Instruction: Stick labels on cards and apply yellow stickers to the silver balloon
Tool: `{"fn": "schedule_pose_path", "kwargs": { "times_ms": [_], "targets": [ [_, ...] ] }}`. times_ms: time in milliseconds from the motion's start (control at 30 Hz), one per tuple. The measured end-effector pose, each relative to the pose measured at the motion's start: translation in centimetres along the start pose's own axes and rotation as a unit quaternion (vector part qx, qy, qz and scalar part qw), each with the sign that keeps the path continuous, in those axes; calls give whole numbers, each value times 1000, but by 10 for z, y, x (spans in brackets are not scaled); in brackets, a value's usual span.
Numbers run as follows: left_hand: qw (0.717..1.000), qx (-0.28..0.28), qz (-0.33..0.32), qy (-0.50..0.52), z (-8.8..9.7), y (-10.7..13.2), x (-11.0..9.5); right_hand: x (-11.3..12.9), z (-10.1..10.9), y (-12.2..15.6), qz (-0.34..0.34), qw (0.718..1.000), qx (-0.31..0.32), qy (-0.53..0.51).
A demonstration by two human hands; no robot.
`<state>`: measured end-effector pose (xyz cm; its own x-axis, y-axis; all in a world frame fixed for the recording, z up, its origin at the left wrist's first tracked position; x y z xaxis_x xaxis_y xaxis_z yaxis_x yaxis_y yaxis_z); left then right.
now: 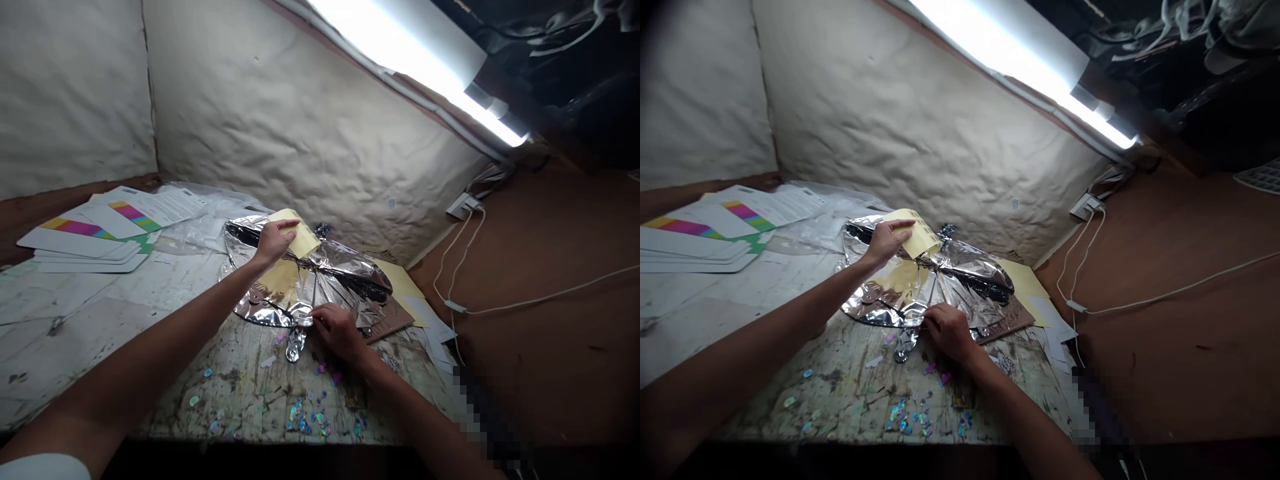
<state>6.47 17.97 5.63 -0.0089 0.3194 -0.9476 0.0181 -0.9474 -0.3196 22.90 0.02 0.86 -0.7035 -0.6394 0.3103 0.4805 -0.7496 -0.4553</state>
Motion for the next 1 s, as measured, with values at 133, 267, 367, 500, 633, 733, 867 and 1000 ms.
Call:
{"fn": "schedule_pose_path", "kwargs": {
  "times_ms": [133, 267, 367, 500, 633, 733, 867, 1000],
  "targets": [
    [991, 56, -73, -96, 2, 3, -40, -40, -4, -9, -203, 961, 15, -188],
    [915, 299, -97, -253, -39, 29, -37, -64, -2, -28, -269, 890, 14, -368],
    [855, 421, -134, -270, -65, 56, -26, -80, 7, -39, -304, 839, -31, -451],
    [843, 413, -171, -299, -74, 62, -20, -91, 20, -51, -312, 838, -78, -440],
    [854, 318, -170, -374, -66, 48, -20, -82, 40, -60, -242, 914, -103, -310],
    [856, 247, -149, -429, -59, 39, -22, -67, 48, -58, -189, 961, -63, -193],
    [843, 226, -131, -470, -53, 39, -21, -77, 56, -45, -188, 982, 16, 5],
    [770, 214, -152, -582, -44, 39, -9, -116, 77, -66, -208, 975, 0, 73]
  ]
}}
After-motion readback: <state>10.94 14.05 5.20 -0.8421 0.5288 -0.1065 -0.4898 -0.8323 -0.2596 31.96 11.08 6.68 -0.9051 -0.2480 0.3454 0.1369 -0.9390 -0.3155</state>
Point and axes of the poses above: each hand's wrist, its own y-axis away from the middle knuckle, its own z-axis out of the back of the hand, x = y × z, the point moved 8 cm from there along -y, towards the middle knuckle, and after that the axes turned 5 degrees about z, right-handed, at the moved point
